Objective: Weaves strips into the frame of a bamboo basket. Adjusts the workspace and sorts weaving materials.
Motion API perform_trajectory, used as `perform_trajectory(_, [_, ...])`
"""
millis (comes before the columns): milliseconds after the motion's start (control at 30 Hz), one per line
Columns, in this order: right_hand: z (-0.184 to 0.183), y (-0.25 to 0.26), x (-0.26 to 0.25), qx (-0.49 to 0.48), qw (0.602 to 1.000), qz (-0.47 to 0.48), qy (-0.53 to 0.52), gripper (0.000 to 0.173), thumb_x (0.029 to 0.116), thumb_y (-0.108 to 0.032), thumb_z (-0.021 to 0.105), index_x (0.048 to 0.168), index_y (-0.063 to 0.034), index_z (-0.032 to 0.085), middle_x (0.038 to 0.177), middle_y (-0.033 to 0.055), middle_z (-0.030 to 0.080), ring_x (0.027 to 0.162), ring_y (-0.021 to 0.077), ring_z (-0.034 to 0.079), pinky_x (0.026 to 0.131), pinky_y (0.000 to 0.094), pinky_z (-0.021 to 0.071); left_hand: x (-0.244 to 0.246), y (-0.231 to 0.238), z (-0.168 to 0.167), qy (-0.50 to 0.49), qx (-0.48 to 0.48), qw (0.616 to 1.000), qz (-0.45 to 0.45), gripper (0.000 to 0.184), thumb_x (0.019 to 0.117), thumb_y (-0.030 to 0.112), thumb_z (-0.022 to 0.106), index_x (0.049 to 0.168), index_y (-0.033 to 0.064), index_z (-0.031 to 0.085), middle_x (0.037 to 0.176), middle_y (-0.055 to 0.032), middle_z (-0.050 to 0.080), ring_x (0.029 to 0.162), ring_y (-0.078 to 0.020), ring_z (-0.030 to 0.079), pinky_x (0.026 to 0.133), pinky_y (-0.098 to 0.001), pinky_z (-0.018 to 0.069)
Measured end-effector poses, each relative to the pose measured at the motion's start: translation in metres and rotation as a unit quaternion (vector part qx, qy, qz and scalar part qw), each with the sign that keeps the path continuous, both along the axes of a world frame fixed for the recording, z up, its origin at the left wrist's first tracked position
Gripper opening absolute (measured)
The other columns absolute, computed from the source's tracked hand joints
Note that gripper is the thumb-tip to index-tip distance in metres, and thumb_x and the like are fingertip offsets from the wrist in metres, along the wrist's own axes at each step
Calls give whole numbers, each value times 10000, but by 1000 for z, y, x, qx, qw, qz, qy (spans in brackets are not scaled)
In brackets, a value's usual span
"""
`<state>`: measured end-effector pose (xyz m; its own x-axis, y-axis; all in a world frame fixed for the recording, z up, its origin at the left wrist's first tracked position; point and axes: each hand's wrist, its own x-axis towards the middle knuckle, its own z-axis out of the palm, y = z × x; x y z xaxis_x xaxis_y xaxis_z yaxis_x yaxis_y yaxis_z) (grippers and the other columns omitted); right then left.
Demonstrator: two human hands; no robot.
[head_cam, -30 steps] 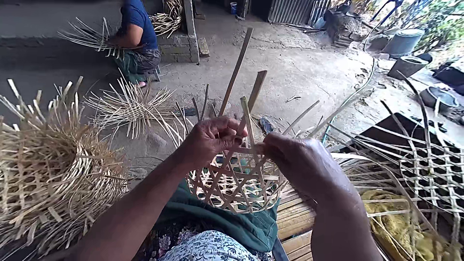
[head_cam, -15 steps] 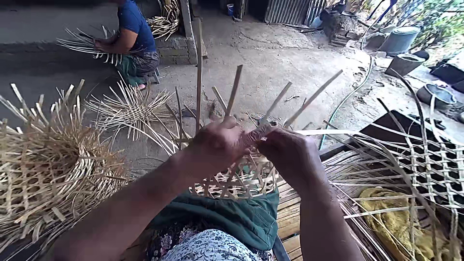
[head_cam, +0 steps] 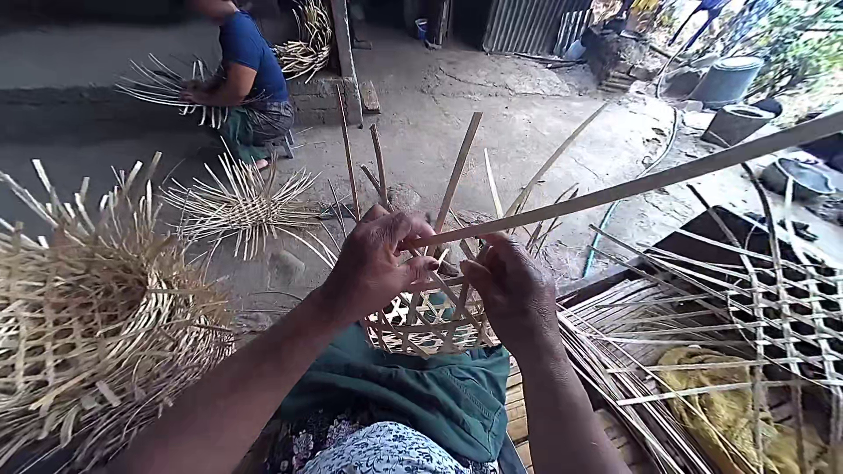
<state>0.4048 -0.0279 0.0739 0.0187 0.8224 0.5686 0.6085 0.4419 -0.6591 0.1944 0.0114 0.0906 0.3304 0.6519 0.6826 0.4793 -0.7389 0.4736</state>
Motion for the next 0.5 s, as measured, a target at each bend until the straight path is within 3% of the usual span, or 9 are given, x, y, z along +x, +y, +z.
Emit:
perform_trajectory(133, [2, 1, -2, 0, 997, 56, 61, 217, 910, -93, 724, 1123, -123, 753, 840, -21, 649, 660, 45, 599, 592, 217, 538, -4, 4, 0, -23, -33, 999, 4, 194, 846, 147, 777, 1016, 110, 690, 905, 61, 678, 863, -52, 577, 770, -206, 469])
perform_trajectory(267, [-9, 5, -9, 33, 991, 84, 101, 163, 927, -74, 702, 1075, -106, 763, 870, -8, 680, 683, 49, 636, 603, 226, 570, -2, 6, -11, 23, 51, 998, 41, 170, 907, 130, 682, 1035, 116, 792, 943, 25, 755, 853, -119, 599, 786, -316, 453])
perform_trajectory(367, [-17, 9, -11, 60, 988, 81, 117, 175, 928, -85, 719, 1098, -67, 756, 900, 7, 699, 699, 50, 651, 610, 221, 580, -4, 2, -12, 88, 107, 988, 62, 233, 947, 138, 639, 1111, 112, 803, 957, -30, 758, 819, -181, 611, 735, -340, 475])
perform_trajectory(433, [-22, 9, -9, 71, 983, 102, 138, 218, 933, -68, 722, 1148, -34, 710, 927, 35, 723, 726, 89, 690, 640, 266, 617, -5, 0, -12, 134, 124, 980, 77, 255, 963, 157, 634, 1159, 111, 791, 959, -59, 752, 819, -225, 634, 699, -356, 514])
perform_trajectory(500, [-18, 3, -7, 86, 991, 66, 74, 224, 968, -122, 690, 1185, -66, 707, 960, 32, 721, 722, 77, 677, 627, 257, 607, -3, -1, -13, 157, 128, 975, 86, 265, 960, 149, 630, 1168, 107, 788, 921, -74, 735, 822, -249, 644, 677, -363, 533])
